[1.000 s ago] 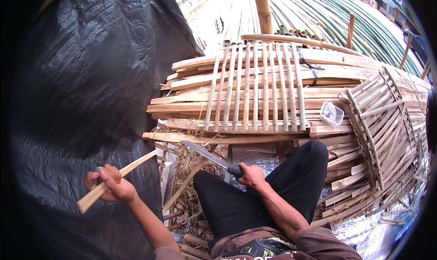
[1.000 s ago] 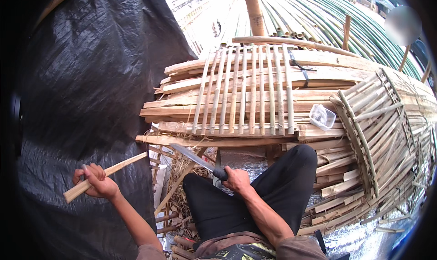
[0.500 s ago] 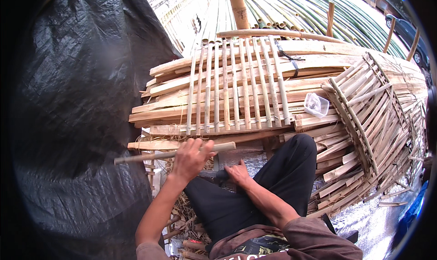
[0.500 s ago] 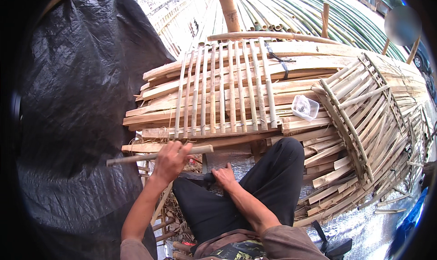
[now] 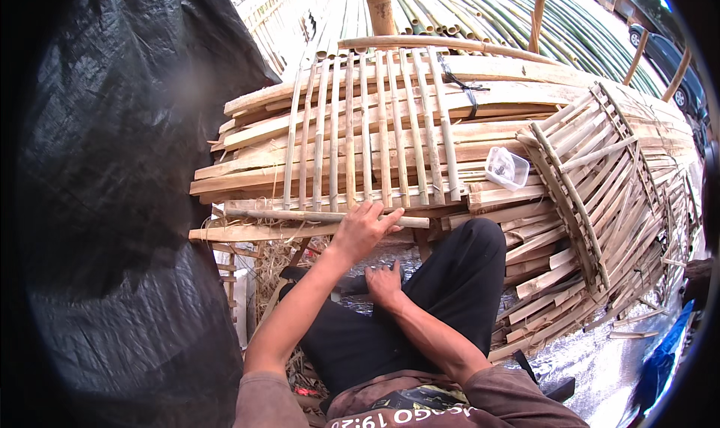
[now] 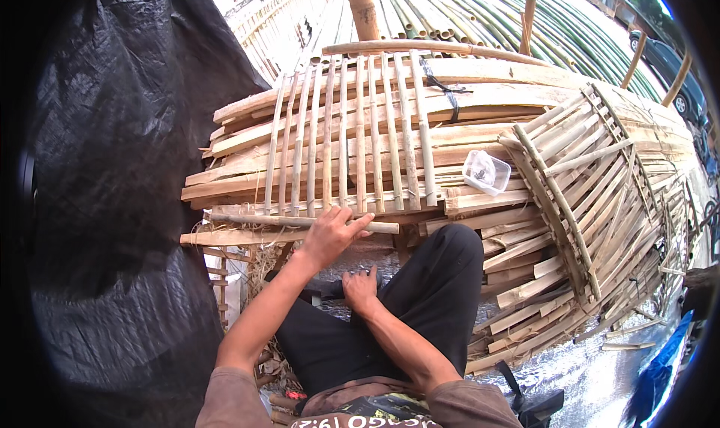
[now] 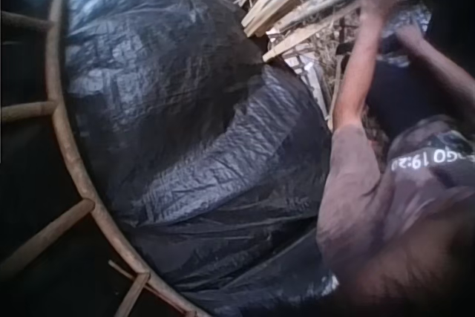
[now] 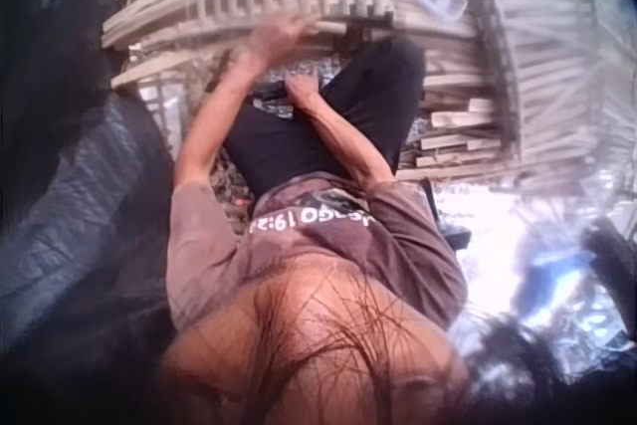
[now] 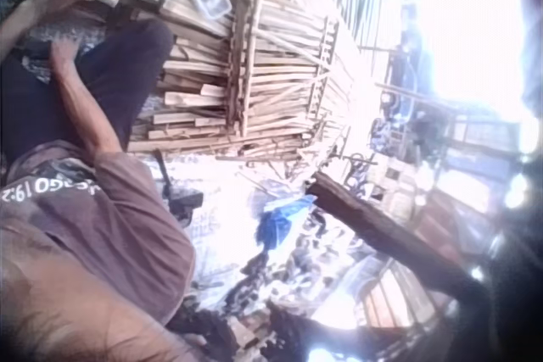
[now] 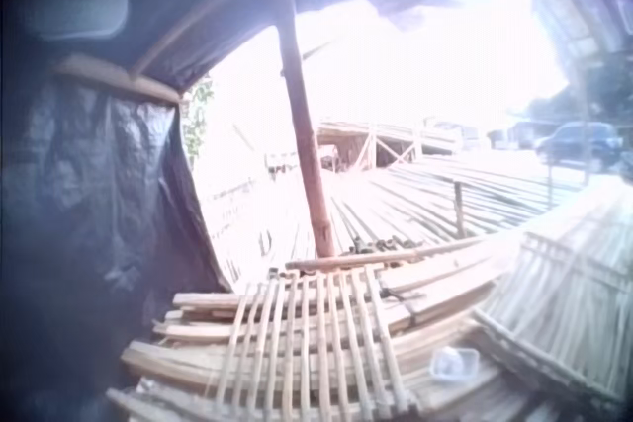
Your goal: The person shaves a thin strip of wood using a large knife, then positions it across a wooden lattice structure and hammers small pins to secure the strip in place.
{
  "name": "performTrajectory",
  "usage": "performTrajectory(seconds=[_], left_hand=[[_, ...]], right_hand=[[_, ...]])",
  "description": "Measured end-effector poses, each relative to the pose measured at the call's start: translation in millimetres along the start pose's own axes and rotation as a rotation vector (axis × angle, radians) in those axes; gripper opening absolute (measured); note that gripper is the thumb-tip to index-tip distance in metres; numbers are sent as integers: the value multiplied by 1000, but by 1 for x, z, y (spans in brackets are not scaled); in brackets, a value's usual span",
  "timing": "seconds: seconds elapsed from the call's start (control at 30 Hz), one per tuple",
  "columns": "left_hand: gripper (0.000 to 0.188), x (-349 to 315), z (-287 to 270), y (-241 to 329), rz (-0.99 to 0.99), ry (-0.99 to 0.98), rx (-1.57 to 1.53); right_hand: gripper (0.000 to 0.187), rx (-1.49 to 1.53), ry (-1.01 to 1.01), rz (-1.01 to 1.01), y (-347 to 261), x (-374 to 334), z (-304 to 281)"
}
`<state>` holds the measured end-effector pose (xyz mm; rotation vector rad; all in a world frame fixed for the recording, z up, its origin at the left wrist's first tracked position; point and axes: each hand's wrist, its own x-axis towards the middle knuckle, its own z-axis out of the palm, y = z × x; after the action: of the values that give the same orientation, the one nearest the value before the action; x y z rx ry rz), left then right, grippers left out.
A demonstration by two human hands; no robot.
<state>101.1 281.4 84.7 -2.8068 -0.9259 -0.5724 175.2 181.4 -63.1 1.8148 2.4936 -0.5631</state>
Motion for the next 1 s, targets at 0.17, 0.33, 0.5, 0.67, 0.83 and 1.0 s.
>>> performTrajectory(seconds=[0.17,0.33,0.5,0.67,0.83,1.0], left_hand=[[37,-1,-2,-6,37,33,39],[49,-12,-69,-1,-52,204,-39],[39,-27,-179,22,-126,465,41],[45,-47,-229,37,-62,769,190],[42,-20,-166,27,44,535,28],[57,14,-87,-19,104,330,76]], right_hand=[[37,-54,57,10,2,0,12],[43,118,-2,-77,-4,-15,-29],[46,167,275,-66,10,-48,-109],[42,154,592,-28,32,-78,-214],[37,139,812,365,132,-145,-246],[42,167,815,801,228,-214,-270]])
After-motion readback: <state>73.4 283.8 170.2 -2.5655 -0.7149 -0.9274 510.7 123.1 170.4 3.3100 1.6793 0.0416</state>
